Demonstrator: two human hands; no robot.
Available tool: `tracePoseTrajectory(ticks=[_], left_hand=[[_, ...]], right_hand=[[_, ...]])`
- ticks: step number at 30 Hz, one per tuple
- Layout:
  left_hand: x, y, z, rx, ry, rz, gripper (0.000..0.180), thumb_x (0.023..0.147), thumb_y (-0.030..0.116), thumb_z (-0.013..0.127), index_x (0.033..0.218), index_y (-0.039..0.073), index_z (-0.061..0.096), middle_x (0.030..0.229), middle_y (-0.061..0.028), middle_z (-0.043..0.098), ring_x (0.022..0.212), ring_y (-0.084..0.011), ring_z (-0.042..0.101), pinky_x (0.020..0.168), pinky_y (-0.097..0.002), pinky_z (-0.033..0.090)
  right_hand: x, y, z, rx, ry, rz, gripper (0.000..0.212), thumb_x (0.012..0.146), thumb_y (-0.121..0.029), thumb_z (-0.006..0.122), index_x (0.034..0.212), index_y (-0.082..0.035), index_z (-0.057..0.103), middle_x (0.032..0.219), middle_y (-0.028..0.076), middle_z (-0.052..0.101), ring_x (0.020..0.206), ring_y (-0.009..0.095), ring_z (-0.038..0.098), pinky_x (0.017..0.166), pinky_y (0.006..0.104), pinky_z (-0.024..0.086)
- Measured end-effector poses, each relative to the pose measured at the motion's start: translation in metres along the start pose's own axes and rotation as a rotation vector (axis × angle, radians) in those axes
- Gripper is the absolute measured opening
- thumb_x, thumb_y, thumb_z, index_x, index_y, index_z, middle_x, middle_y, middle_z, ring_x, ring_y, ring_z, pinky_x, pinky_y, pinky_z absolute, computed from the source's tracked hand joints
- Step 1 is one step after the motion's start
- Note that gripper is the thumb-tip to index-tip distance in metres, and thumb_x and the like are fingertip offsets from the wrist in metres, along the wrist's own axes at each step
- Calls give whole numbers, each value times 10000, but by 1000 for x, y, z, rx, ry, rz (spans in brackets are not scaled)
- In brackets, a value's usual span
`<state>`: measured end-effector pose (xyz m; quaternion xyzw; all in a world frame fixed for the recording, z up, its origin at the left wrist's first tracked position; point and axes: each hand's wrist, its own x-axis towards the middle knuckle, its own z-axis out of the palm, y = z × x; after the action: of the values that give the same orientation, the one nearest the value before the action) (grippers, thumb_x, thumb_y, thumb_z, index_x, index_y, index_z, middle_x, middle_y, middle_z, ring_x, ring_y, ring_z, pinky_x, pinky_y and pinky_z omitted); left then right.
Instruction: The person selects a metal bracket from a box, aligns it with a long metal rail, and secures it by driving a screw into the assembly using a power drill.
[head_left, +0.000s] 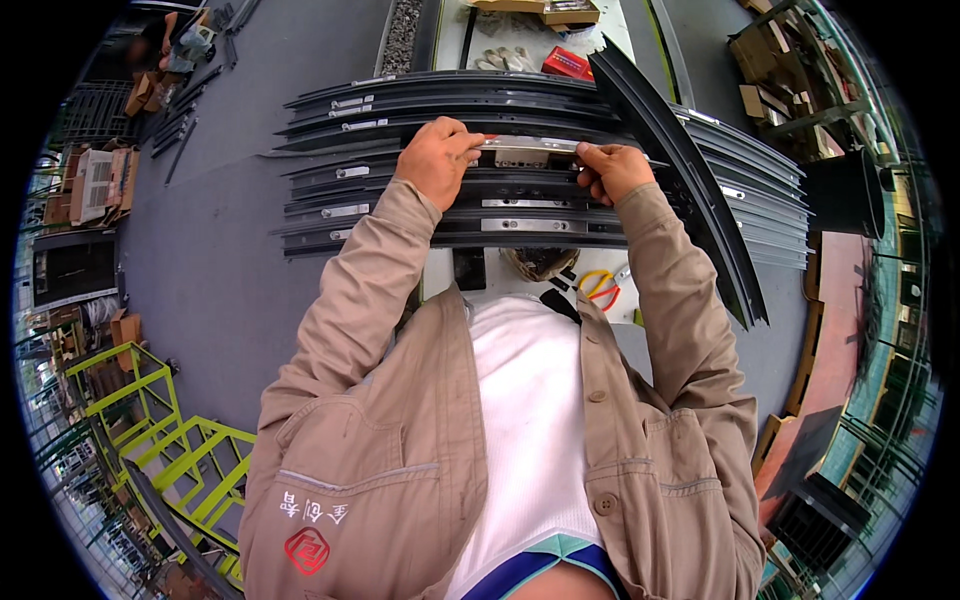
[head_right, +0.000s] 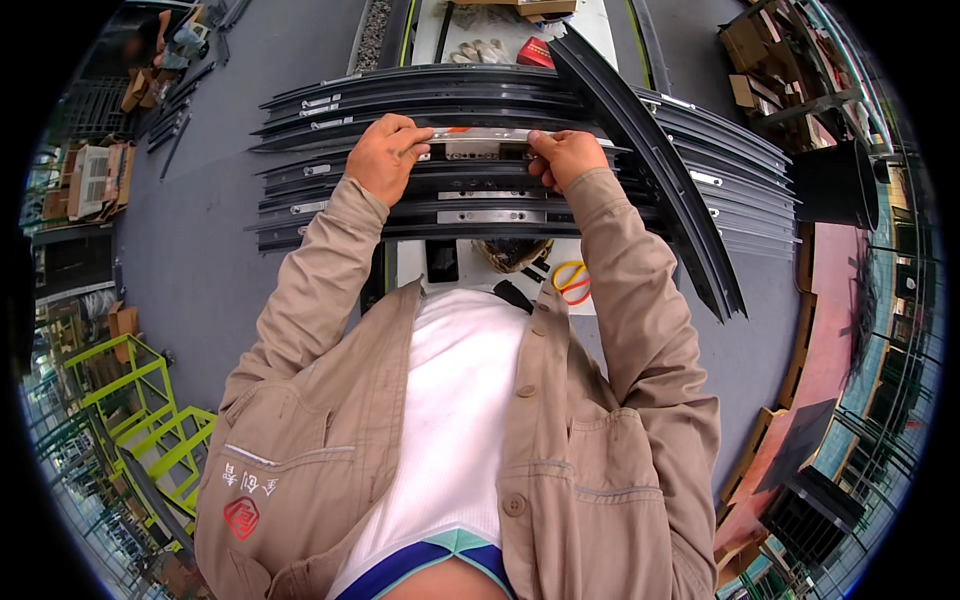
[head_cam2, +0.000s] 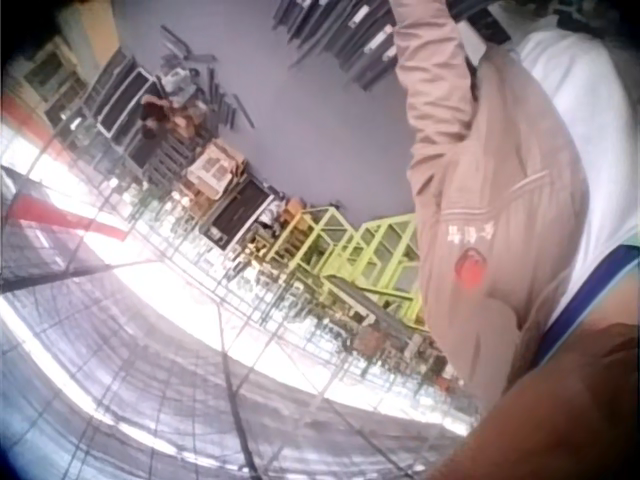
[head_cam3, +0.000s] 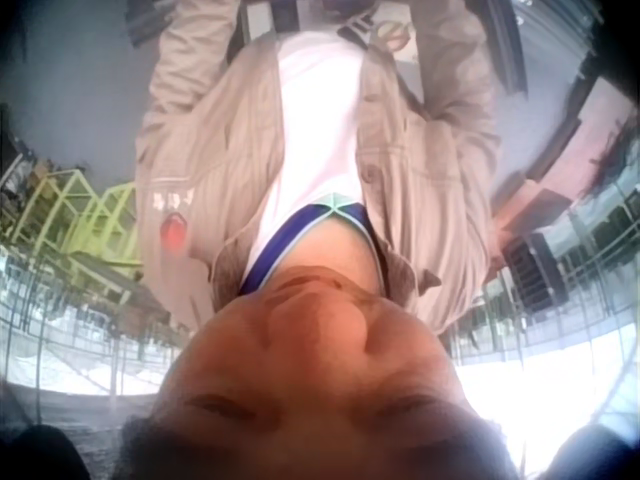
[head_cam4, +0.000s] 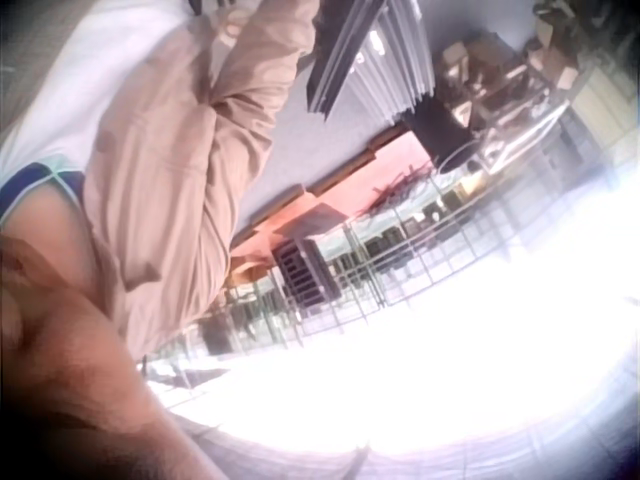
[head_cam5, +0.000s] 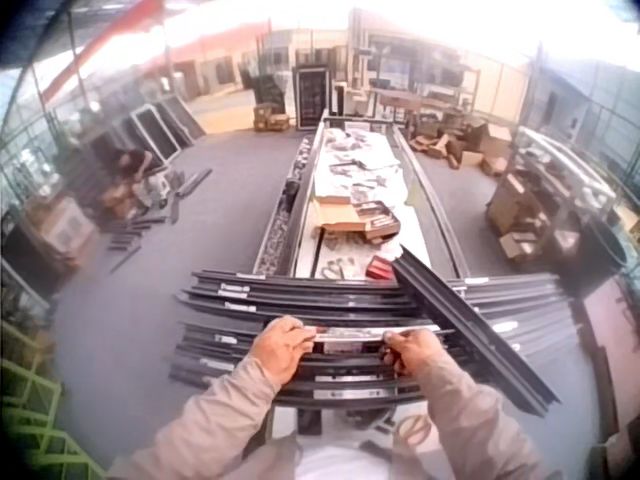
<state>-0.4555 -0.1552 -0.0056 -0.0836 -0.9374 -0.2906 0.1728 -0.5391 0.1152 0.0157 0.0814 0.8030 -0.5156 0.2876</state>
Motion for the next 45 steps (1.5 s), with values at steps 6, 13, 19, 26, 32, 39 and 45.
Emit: tracePoseTrajectory(ticks=[6,13,19,26,32,39,45], left_hand=[[-8,-6,9,-39,95,127,223,840,47,733,1060,86,731,1049,-68,678,995,-274,663,857,-348,553],[-16,-8,1,-7,68,108,268,846,18,709,1105,87,708,1101,-76,688,1025,-290,659,900,-363,546],[-29,-4,-5,-190,45,-87,322,860,3,676,1169,91,688,1151,-94,684,1066,-301,648,935,-372,530],[-39,-9,9,-109,185,-62,288,833,12,682,1107,94,705,1169,-84,637,1098,-313,598,964,-393,507],[-42,-9,9,-75,237,-52,264,830,10,678,1079,90,715,1204,-84,623,1139,-309,583,978,-404,503],[-37,-22,4,27,282,-138,213,873,28,636,1056,84,730,1208,-74,638,1144,-296,594,990,-395,493],[-30,-25,-2,247,168,-231,196,880,120,652,1044,173,746,1141,-5,677,1157,-230,599,1017,-417,387]], right_hand=[[0,9,1,130,25,-9,337,949,-321,706,1039,3,713,732,38,669,519,86,496,464,244,398],[-6,6,-3,-29,-19,-39,321,929,-297,720,1014,12,728,726,48,672,543,98,515,502,252,415],[-1,4,1,-222,43,-27,364,909,-354,698,992,-4,751,732,60,686,591,131,580,567,287,476],[7,-1,4,-705,146,-78,352,894,-387,675,1019,-68,757,840,115,736,817,312,698,781,419,535],[-20,1,5,-869,290,-542,356,924,-390,698,1174,-139,727,1097,97,723,1040,295,668,910,387,489],[7,28,-2,-938,257,-814,334,962,-414,637,1197,-187,706,1161,42,678,1166,246,596,1049,438,338],[30,22,-3,-1010,210,-615,262,1004,-370,577,1172,-224,715,1057,5,706,1098,233,627,942,414,377]])
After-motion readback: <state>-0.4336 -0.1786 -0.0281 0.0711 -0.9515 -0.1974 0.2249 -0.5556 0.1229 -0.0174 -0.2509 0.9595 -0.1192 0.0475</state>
